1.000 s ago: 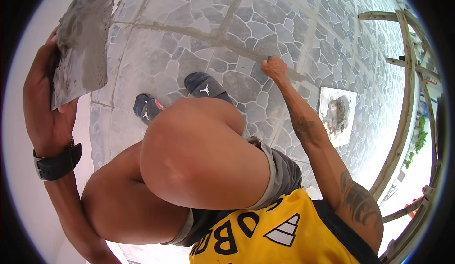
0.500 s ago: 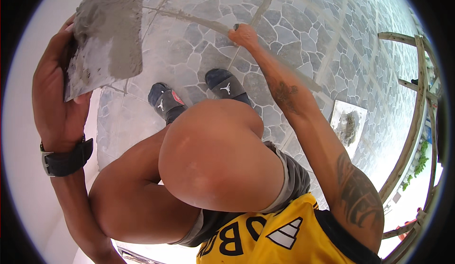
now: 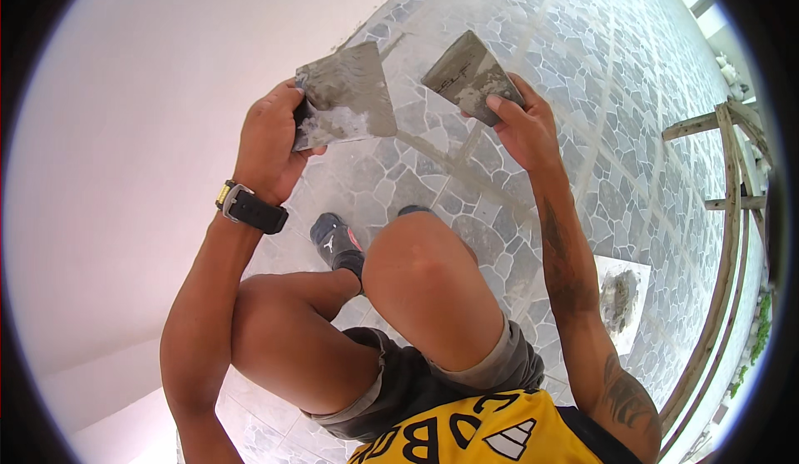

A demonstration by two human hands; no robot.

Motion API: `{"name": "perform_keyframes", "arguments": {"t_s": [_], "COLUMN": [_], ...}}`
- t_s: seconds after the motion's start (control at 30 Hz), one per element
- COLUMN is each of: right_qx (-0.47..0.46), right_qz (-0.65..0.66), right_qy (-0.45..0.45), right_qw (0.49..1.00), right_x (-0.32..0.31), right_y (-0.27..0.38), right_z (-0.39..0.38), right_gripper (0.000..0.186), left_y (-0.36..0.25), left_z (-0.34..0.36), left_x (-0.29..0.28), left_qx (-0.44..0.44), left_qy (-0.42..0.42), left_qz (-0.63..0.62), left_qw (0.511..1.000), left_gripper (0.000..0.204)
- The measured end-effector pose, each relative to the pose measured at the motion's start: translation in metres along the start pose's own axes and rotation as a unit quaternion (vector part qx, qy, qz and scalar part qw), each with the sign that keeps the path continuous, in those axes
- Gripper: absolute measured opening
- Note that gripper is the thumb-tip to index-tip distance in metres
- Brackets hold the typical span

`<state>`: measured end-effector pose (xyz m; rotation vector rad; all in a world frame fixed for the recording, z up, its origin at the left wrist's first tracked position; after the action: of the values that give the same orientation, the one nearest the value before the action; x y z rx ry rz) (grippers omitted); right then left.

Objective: Applying mortar or grout to fill gaps between floor stones using putty knives.

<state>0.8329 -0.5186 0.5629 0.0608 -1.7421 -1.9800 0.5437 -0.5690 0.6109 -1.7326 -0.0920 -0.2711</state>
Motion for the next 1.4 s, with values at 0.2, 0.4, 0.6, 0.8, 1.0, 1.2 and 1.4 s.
{"name": "perform_keyframes", "arguments": {"t_s": [0.2,0.4,0.6,0.8,1.0,1.2,1.4], "right_qx": [-0.163,-0.415,-0.404,-0.384,-0.287,-0.056,-0.127], "right_qz": [-0.316,-0.481,-0.539,-0.561,-0.600,-0.304,-0.081], "right_qy": [-0.023,0.078,0.065,0.052,0.022,-0.053,-0.007], "right_qw": [0.934,0.769,0.737,0.732,0.747,0.950,0.989], "right_x": [0.108,0.199,0.203,0.185,0.143,0.078,0.083], "right_y": [0.165,0.217,0.211,0.191,0.162,0.145,0.168], "right_z": [-0.049,-0.091,-0.091,-0.085,-0.074,-0.079,-0.090], "right_gripper": [0.037,0.046,0.056,0.060,0.055,0.037,0.037], "left_y": [-0.060,-0.091,-0.115,-0.116,-0.105,-0.111,-0.100], "left_z": [-0.040,-0.073,-0.083,-0.082,-0.080,-0.078,-0.073], "left_x": [0.038,0.062,0.060,0.063,0.073,0.081,0.077], "left_qx": [0.023,0.055,0.111,0.126,0.102,0.104,0.109], "left_qy": [0.029,0.057,0.099,0.105,0.114,0.091,0.080], "left_qz": [-0.070,-0.145,-0.137,-0.112,-0.090,-0.094,-0.070], "left_qw": [0.997,0.986,0.979,0.980,0.984,0.986,0.988], "left_gripper": [0.022,0.022,0.028,0.031,0.033,0.033,0.034]}}
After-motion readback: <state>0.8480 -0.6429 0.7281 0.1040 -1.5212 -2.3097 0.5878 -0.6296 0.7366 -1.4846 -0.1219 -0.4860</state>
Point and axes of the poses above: each hand's wrist, its own z-axis towards the middle knuckle, its own x-axis out of the palm, y = z × x, the point moved 10 cm from there along z, towards the middle knuckle, and after that the axes turned 11 degrees about y, right-handed, at the moved point
